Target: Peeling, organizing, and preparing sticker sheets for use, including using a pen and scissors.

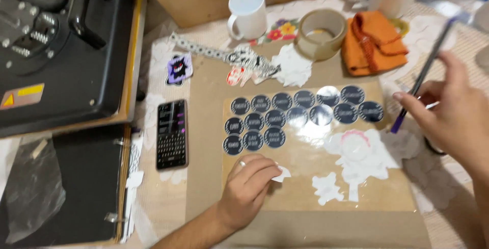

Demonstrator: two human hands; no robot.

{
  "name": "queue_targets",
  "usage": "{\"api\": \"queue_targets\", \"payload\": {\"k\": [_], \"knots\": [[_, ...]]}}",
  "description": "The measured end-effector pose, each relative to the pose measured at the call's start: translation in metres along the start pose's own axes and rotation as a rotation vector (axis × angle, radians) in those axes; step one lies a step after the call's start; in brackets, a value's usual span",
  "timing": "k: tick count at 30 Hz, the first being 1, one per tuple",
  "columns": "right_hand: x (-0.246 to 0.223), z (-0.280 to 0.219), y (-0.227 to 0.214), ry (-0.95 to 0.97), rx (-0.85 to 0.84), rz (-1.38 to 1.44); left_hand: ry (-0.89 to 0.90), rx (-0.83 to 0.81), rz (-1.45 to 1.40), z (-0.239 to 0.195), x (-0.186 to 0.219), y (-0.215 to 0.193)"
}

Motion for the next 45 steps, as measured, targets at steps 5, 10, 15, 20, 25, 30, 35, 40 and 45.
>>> {"api": "queue_targets", "payload": {"k": [5, 10, 15, 20, 25, 30, 35, 40, 45], "knots": [[0.010, 0.007, 0.007, 0.159, -0.112, 0.082, 0.035, -0.031, 0.013, 0.090, -0.002, 0.012], [-0.002, 0.005, 0.000, 0.251, -0.082, 0.138, 0.191, 0.123, 0.087, 0.262, -0.037, 0.069], [0.009, -0.001, 0.013, 0.255, -0.207, 0.110, 0.035, 0.131, 0.336, 0.380, -0.146, 0.171], [0.022, -0.001, 0.021, 0.208, -0.270, -0.011, -0.186, -0.007, 0.338, 0.417, -0.207, 0.220], [0.022, -0.002, 0.034, 0.205, -0.383, -0.078, 0.086, -0.142, 0.625, 0.412, -0.170, 0.220], [0.032, -0.003, 0.040, 0.216, -0.314, -0.048, 0.330, -0.310, 0.534, 0.343, -0.109, 0.150], [0.036, -0.005, 0.040, 0.199, -0.286, -0.234, 0.147, -0.420, 0.588, 0.229, -0.118, 0.032], [-0.036, -0.002, 0.019, -0.145, 0.143, -0.552, -0.208, -0.498, 0.690, 0.155, -0.191, -0.022], [-0.163, 0.065, 0.080, -0.508, -0.194, 0.331, -0.247, -0.538, 0.816, 0.133, -0.206, -0.010]]}}
Point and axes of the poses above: each hand's wrist, its own z-axis towards the middle knuckle, its own y-axis out of the palm, x = y × z, the point moved 10 cm from there along z, towards the middle knuckle, and after that the axes turned 10 degrees about -y, right-handed, at the moved point
